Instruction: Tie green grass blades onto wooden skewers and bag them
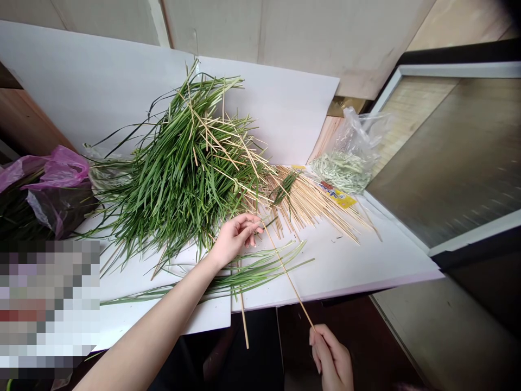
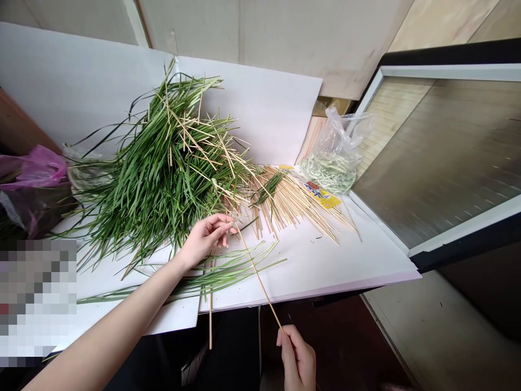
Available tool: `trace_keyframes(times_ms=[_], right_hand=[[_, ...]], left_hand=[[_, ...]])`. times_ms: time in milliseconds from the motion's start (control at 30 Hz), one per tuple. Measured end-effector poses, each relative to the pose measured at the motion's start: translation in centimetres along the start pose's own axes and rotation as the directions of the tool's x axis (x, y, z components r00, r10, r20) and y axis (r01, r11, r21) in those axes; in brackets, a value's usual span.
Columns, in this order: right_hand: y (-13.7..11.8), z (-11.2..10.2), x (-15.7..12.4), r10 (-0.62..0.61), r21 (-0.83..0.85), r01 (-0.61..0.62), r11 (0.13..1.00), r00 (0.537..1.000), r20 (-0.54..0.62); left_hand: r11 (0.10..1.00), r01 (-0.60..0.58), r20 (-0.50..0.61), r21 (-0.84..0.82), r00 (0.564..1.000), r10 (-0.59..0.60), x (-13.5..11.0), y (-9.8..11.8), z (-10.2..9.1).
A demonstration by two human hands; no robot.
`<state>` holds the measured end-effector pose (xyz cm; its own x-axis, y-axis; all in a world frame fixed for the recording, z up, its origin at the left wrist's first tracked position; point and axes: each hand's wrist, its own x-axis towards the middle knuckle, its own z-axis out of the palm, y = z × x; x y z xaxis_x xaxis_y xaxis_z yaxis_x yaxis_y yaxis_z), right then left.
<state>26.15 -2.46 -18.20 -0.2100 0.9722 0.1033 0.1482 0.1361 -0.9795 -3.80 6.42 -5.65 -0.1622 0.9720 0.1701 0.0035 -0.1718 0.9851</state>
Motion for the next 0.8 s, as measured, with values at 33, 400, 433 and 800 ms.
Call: trace_keyframes(times_ms=[33,400,433,800], right_hand=[[-0.03,0.01,0.01,0.001,0.001,-0.001,1.0,1.0,0.0],[-0.17,-0.01,-0.05,0.015,-0.012,-0.015,1.0,1.0,-0.001],[-0.19,-0.03,-0.04,0.015,-0.014,-0.015,1.0,1.0,-0.003],[-0.2,-0.15,0.05,0.006,-0.014,-0.006,1.0,1.0,-0.002]], left_hand=[[1.0,-0.003,-0.001,0.007,1.0,0.003,0.01,-0.03,-0.01],[0.999,-0.012,-0.005,0.031,1.0,0.012,0.02,-0.14,-0.1],[1.0,-0.01,-0.004,0.028,1.0,0.01,0.01,-0.11,-0.09],[0.999,-0.012,-0.012,0.043,1.0,0.013,-0.08,0.09,-0.09]])
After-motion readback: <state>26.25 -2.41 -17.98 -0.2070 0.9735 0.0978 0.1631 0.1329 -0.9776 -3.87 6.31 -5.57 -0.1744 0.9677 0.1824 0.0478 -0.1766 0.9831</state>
